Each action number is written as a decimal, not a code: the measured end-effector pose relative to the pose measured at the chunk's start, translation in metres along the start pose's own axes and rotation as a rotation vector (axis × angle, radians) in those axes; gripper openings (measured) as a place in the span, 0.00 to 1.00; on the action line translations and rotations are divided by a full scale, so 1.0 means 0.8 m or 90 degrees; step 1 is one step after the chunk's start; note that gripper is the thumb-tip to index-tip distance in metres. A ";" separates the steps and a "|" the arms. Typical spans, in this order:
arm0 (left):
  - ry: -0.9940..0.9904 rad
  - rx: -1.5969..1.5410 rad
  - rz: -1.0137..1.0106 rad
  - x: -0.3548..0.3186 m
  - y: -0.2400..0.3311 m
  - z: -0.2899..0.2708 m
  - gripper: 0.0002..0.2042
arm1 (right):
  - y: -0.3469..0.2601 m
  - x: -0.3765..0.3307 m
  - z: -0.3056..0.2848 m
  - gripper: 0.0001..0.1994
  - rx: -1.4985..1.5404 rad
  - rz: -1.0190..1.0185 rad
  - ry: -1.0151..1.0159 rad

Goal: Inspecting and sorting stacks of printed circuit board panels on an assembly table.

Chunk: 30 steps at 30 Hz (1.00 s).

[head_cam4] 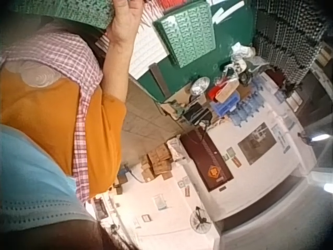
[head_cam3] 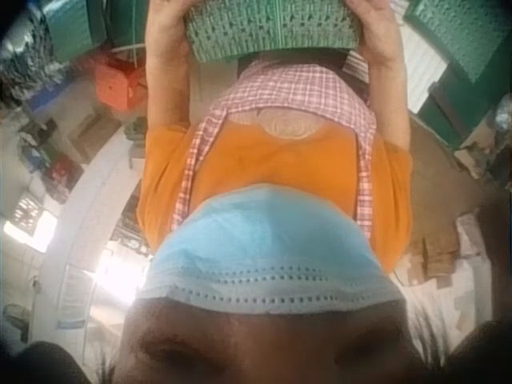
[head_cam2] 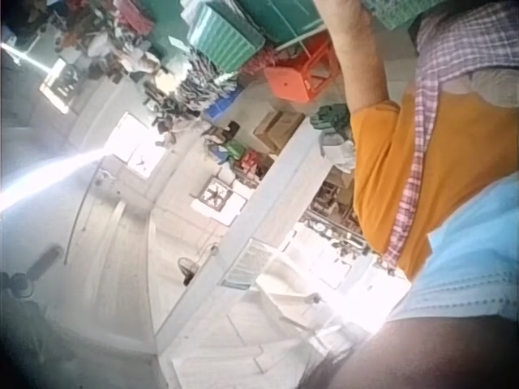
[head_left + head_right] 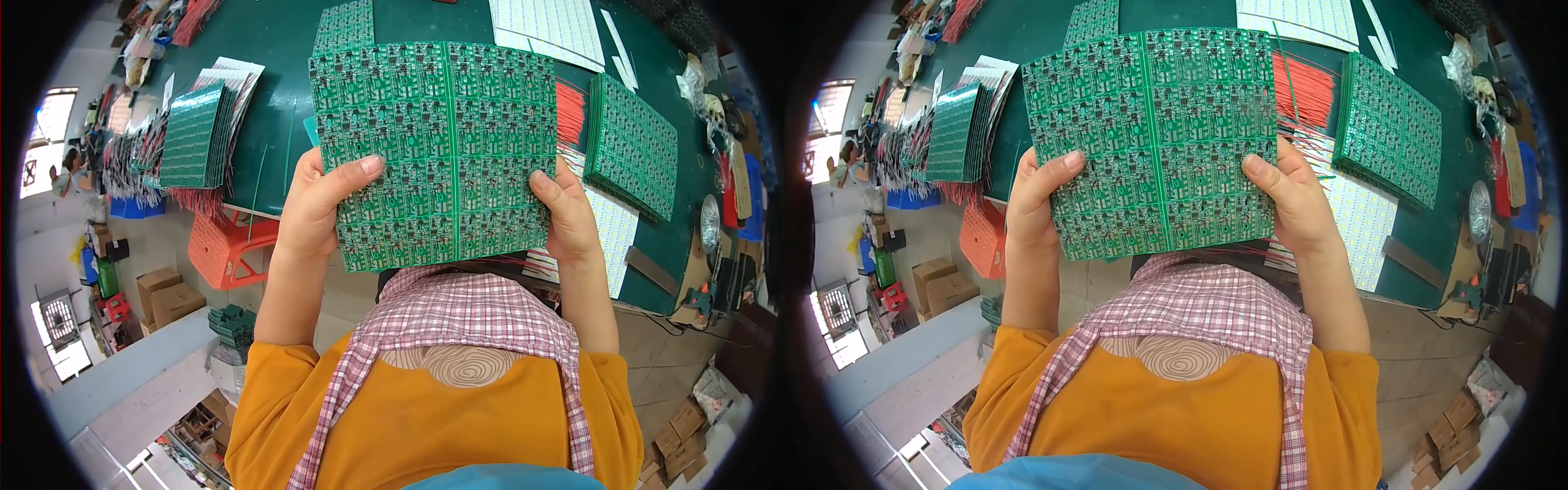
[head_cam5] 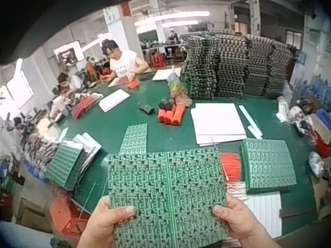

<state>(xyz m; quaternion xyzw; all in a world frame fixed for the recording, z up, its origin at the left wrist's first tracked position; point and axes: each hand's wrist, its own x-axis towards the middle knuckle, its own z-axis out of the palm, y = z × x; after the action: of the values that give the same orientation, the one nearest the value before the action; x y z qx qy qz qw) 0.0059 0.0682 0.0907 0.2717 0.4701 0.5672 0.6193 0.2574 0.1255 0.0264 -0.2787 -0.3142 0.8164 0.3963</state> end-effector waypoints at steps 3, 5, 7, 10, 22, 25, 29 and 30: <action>-0.006 -0.005 0.005 0.003 0.000 -0.001 0.12 | -0.001 0.002 -0.002 0.20 -0.010 0.002 0.000; 0.002 0.012 0.003 -0.004 0.005 -0.002 0.13 | -0.002 0.003 0.001 0.21 -0.016 0.007 -0.018; 0.025 0.041 0.005 -0.003 0.006 0.009 0.14 | -0.005 0.000 0.002 0.23 -0.107 -0.015 0.048; -0.013 0.037 -0.002 0.006 0.000 0.004 0.17 | -0.003 0.001 -0.007 0.25 -0.101 -0.031 0.063; 0.277 0.312 0.313 -0.025 0.000 -0.118 0.13 | 0.012 0.017 -0.011 0.23 -0.137 -0.020 0.068; 0.670 0.998 0.564 -0.010 0.039 -0.218 0.17 | 0.008 0.027 0.004 0.25 -0.138 -0.021 0.071; 0.787 1.220 0.420 0.000 0.054 -0.280 0.17 | 0.016 0.044 0.015 0.23 -0.119 -0.005 0.058; 0.741 1.238 0.377 0.002 0.053 -0.289 0.17 | 0.019 0.048 0.021 0.23 -0.119 -0.007 0.057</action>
<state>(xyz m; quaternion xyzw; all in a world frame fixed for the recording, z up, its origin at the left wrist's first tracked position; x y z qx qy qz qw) -0.2192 0.0332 0.0322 0.4292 0.8369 0.1298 -0.3138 0.2182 0.1449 0.0180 -0.3495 -0.3725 0.7679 0.3865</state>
